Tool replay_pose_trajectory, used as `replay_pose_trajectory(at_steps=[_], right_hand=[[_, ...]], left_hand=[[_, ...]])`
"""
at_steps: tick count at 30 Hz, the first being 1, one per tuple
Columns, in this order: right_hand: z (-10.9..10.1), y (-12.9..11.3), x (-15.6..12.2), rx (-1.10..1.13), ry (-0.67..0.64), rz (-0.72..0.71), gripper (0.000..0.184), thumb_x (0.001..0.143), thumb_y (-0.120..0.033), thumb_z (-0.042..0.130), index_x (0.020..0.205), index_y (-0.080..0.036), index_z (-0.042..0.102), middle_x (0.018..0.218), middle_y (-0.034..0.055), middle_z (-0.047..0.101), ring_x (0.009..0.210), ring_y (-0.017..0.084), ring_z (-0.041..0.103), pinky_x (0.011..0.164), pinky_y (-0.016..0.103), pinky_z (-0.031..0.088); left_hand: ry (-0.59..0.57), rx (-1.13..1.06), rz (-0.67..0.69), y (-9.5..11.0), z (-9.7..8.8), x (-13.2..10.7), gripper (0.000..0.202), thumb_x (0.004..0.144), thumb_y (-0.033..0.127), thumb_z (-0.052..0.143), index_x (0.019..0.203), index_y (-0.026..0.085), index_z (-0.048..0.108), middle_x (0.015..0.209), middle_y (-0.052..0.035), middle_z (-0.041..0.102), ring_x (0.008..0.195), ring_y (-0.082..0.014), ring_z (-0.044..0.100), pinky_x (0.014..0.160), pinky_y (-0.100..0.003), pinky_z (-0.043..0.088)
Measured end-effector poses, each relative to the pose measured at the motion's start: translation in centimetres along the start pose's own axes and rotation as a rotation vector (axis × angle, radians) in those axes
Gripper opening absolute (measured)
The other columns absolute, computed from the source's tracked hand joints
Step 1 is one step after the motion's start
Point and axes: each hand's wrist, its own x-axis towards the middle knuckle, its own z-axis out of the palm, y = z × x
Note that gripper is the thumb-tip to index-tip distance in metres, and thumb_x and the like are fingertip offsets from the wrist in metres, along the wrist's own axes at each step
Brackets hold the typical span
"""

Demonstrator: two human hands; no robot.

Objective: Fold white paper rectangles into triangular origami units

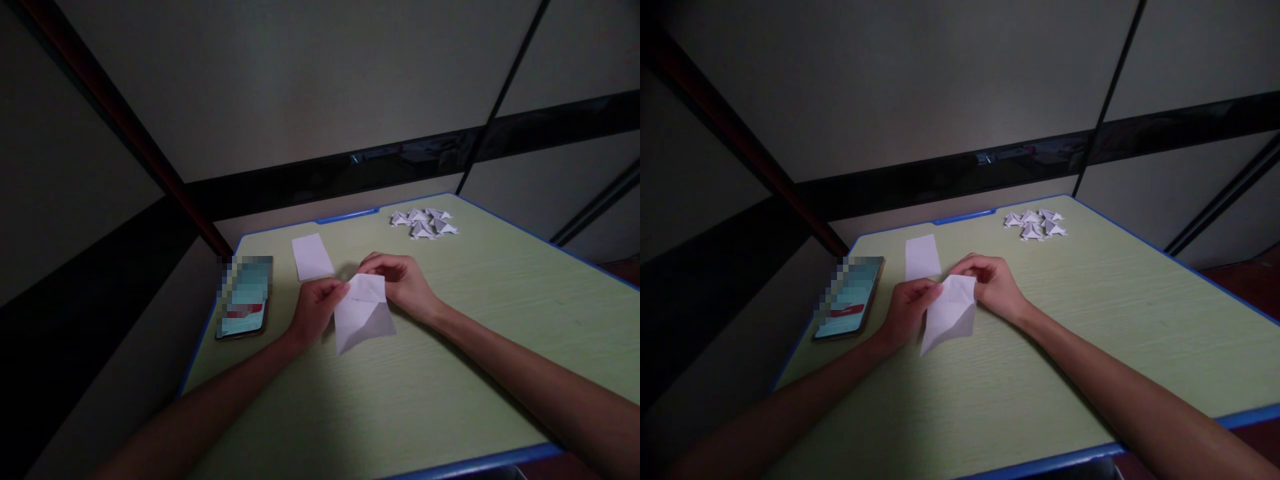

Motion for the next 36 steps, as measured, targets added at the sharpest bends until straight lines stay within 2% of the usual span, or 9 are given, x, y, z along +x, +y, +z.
replay_pose_trajectory(at_steps=[4,7,10,15,18,20,25,29,36], right_hand=[[-0.09,-0.24,-0.28,-0.187,0.063,-0.184,0.008,0.061,-0.013,0.061,0.066,-0.019,0.064,0.073,0.0027,0.057,0.068,0.013,0.052,0.059,0.026,0.040],[0.12,-0.56,-0.55,-0.313,0.097,-0.247,0.009,0.062,-0.011,0.058,0.061,-0.018,0.061,0.073,0.0031,0.056,0.071,0.014,0.052,0.062,0.028,0.040],[0.38,-0.62,-0.53,-0.298,0.112,-0.250,0.011,0.060,-0.008,0.058,0.055,-0.017,0.057,0.072,0.0022,0.055,0.071,0.014,0.051,0.061,0.027,0.039],[0.21,-0.40,-0.03,0.074,0.015,0.000,0.014,0.053,-0.013,0.064,0.065,-0.018,0.058,0.079,0.0013,0.055,0.070,0.012,0.049,0.059,0.024,0.037],[-0.09,-0.59,0.14,0.284,-0.074,0.195,0.018,0.059,-0.027,0.063,0.074,-0.018,0.060,0.078,0.0018,0.056,0.068,0.011,0.049,0.061,0.025,0.038],[-0.20,-0.75,0.22,0.369,-0.081,0.288,0.018,0.063,-0.034,0.059,0.071,-0.017,0.059,0.072,0.0016,0.056,0.064,0.011,0.049,0.059,0.024,0.038],[-0.21,-0.67,0.25,0.429,-0.113,0.419,0.019,0.060,-0.028,0.064,0.055,-0.015,0.052,0.054,-0.0032,0.047,0.048,0.006,0.040,0.047,0.019,0.031],[-0.30,-0.47,0.03,0.455,-0.209,0.478,0.016,0.058,-0.025,0.065,0.060,-0.013,0.054,0.054,-0.0035,0.049,0.047,0.005,0.041,0.045,0.018,0.030],[-0.49,-0.65,0.14,0.471,-0.238,0.495,0.013,0.059,-0.018,0.064,0.066,-0.011,0.057,0.057,-0.0022,0.053,0.049,0.005,0.046,0.046,0.016,0.032]], left_hand=[[-0.016,0.037,0.038,0.04,0.08,-0.02,0.025,0.066,0.031,0.054,0.051,0.012,0.056,0.047,0.0030,0.047,0.047,-0.0066,0.037,0.043,-0.018,0.027],[-0.018,0.041,0.037,0.04,0.14,-0.02,0.026,0.066,0.032,0.055,0.050,0.012,0.055,0.046,0.0032,0.046,0.046,-0.0064,0.036,0.042,-0.018,0.027],[-0.010,0.027,0.021,0.04,0.12,0.05,0.025,0.065,0.032,0.055,0.050,0.012,0.056,0.046,0.0031,0.046,0.046,-0.0063,0.036,0.042,-0.018,0.027],[0.045,-0.041,-0.042,-0.15,-0.10,0.38,0.024,0.065,0.032,0.055,0.053,0.011,0.056,0.047,0.0028,0.047,0.047,-0.0065,0.037,0.044,-0.018,0.028],[0.083,-0.089,-0.067,-0.34,-0.14,0.50,0.025,0.064,0.033,0.055,0.055,0.011,0.056,0.046,0.0038,0.044,0.045,-0.0056,0.035,0.043,-0.018,0.026],[0.073,-0.095,-0.073,-0.41,-0.08,0.49,0.024,0.064,0.034,0.056,0.055,0.011,0.056,0.046,0.0038,0.045,0.045,-0.0054,0.035,0.042,-0.018,0.025],[-0.008,-0.050,-0.035,-0.24,0.04,0.22,0.022,0.063,0.031,0.056,0.053,0.011,0.056,0.047,0.0028,0.048,0.045,-0.0061,0.037,0.042,-0.018,0.026],[-0.035,-0.041,-0.018,-0.04,0.00,0.07,0.021,0.064,0.029,0.056,0.052,0.012,0.056,0.046,0.0032,0.047,0.045,-0.0059,0.036,0.042,-0.018,0.026],[-0.063,-0.035,-0.002,-0.18,0.10,0.14,0.020,0.065,0.027,0.054,0.052,0.012,0.056,0.046,0.0031,0.047,0.044,-0.0055,0.035,0.041,-0.018,0.025]])
